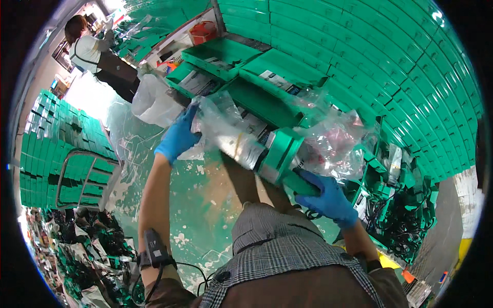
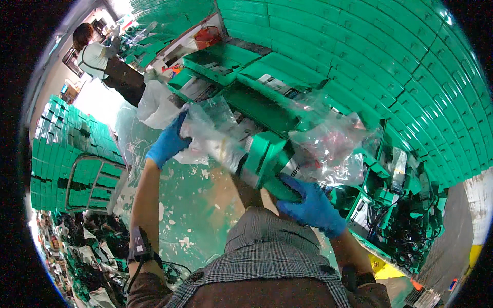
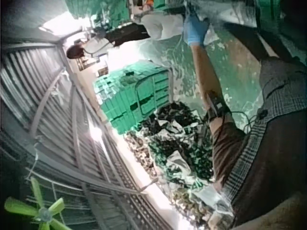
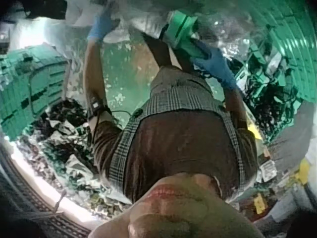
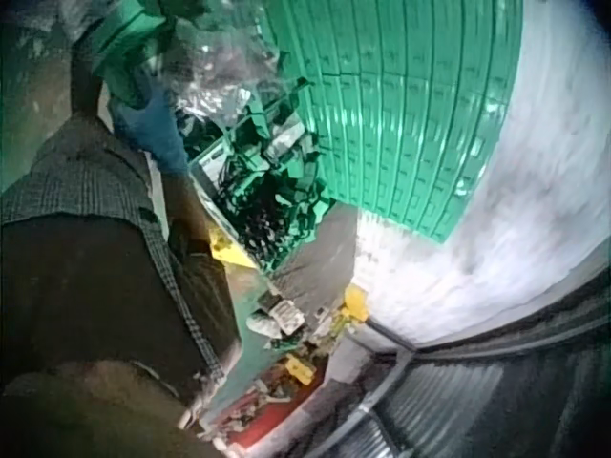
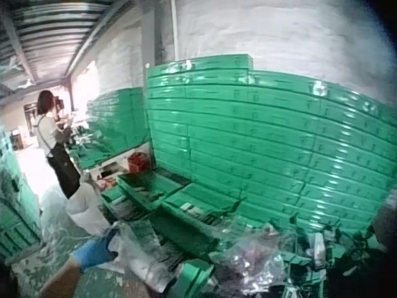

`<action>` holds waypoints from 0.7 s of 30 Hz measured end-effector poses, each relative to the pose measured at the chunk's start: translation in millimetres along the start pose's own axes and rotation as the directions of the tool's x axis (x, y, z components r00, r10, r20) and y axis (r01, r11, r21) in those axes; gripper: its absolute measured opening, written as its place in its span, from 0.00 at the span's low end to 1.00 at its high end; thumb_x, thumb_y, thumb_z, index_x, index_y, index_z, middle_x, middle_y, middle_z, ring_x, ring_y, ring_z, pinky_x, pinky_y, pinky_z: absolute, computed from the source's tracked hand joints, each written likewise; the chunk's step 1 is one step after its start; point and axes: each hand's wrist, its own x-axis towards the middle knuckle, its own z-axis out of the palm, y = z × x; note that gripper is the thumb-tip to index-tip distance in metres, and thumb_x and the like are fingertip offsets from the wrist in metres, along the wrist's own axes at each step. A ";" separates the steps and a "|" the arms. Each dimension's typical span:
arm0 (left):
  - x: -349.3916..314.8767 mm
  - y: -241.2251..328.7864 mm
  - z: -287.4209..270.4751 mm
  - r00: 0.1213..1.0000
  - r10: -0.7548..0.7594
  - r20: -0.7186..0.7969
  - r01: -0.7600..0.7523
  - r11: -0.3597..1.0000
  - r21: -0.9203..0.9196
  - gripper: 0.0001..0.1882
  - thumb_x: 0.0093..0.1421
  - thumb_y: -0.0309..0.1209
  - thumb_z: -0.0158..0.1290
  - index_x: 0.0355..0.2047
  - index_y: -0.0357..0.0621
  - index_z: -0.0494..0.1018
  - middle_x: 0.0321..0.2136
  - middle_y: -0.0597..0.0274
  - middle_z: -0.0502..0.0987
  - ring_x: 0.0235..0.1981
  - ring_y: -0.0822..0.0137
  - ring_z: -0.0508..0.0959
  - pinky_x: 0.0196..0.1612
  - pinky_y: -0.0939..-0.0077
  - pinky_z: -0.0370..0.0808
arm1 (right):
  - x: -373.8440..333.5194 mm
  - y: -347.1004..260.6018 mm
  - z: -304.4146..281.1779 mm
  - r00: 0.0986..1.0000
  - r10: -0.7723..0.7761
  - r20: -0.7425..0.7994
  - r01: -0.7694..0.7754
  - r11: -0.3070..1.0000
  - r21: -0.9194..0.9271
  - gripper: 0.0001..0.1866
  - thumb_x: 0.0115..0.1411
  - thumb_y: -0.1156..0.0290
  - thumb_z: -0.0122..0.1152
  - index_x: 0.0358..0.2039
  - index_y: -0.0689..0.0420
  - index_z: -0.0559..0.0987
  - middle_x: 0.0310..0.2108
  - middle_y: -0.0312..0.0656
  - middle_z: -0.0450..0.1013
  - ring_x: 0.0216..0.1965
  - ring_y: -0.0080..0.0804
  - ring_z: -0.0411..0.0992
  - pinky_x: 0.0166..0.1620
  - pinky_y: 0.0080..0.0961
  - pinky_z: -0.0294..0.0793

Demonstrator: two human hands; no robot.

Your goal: Packing power tools and manuals into plastic bags and placing them in storage bins.

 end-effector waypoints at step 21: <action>-66.0 98.0 89.7 0.968 -0.111 -0.226 0.036 0.949 -0.312 0.48 0.41 0.21 0.51 0.63 0.44 0.41 0.62 0.42 0.43 0.37 0.46 0.74 0.36 0.63 0.74 | 86.7 21.1 90.5 0.998 0.052 0.020 -0.055 0.979 0.194 0.29 0.51 0.66 0.61 0.53 0.62 0.66 0.30 0.41 0.73 0.25 0.25 0.71 0.26 0.21 0.69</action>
